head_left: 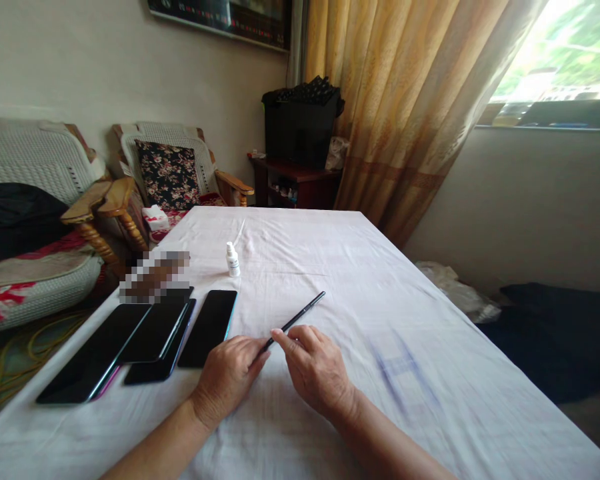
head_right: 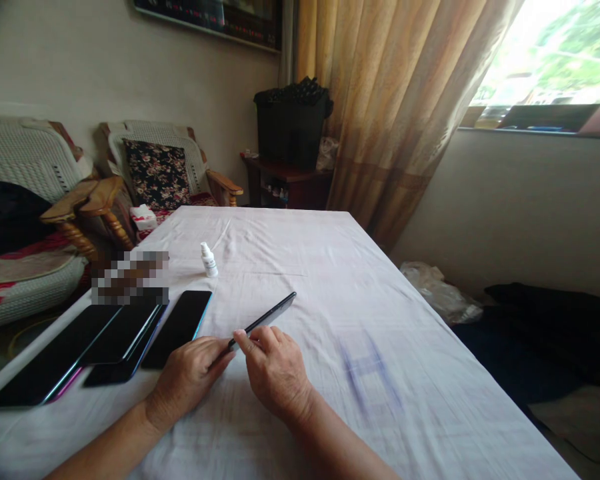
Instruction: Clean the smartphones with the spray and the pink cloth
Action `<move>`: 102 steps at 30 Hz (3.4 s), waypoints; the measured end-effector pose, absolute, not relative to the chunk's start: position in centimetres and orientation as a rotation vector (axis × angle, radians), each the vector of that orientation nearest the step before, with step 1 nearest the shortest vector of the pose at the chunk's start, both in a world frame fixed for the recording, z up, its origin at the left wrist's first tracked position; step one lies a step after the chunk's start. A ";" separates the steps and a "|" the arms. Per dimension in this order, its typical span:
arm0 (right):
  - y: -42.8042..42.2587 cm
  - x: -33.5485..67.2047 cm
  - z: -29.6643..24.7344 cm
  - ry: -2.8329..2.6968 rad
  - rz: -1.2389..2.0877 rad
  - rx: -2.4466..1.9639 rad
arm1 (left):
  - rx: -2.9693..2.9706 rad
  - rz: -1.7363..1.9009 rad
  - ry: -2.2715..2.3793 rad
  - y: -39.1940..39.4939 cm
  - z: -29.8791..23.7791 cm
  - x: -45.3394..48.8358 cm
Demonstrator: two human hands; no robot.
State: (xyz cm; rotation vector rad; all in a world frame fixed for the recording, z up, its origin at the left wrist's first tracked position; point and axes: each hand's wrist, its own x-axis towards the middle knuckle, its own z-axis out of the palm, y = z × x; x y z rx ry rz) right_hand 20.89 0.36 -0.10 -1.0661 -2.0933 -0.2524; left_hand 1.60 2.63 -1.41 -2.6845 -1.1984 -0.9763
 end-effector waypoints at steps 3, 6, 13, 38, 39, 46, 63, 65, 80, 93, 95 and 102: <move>0.8 21.2 0.2 -2.029 -0.233 -1.052 | -2.618 -1.075 -1.159 2.9 -0.8 1.6; 1.5 21.4 1.1 -1.912 -0.174 -1.028 | -2.517 -1.166 -1.122 3.1 1.1 1.6; 2.0 21.0 3.8 -1.586 0.088 -0.929 | -2.426 -1.262 -1.017 3.8 6.7 3.3; 2.5 21.5 0.6 -1.373 0.203 -1.051 | -2.577 -1.504 -0.977 2.9 4.3 4.1; 2.5 21.5 0.5 -1.370 0.206 -1.054 | -2.576 -1.505 -0.976 3.0 4.3 4.0; 1.6 21.5 1.9 -1.437 0.153 -1.050 | -2.551 -1.525 -1.006 3.0 4.5 4.1; -0.1 20.6 4.1 -1.631 -0.096 -0.975 | -2.541 -1.494 -1.032 3.0 4.9 4.5; 0.0 20.8 4.0 -1.650 -0.127 -0.988 | -2.547 -1.481 -1.032 3.0 4.9 4.5; 1.2 22.6 0.1 -1.587 -0.004 -1.158 | -2.568 -1.374 -1.049 3.7 3.9 4.7; 1.0 23.1 -1.7 -1.583 -0.003 -1.203 | -2.658 -0.996 -1.167 5.3 2.3 6.8; 1.0 23.2 -2.0 -1.636 -0.041 -1.237 | -2.671 -0.936 -1.186 5.2 2.2 6.8; 0.9 23.4 -2.2 -1.725 -0.099 -1.283 | -2.678 -0.828 -1.202 4.9 2.2 6.3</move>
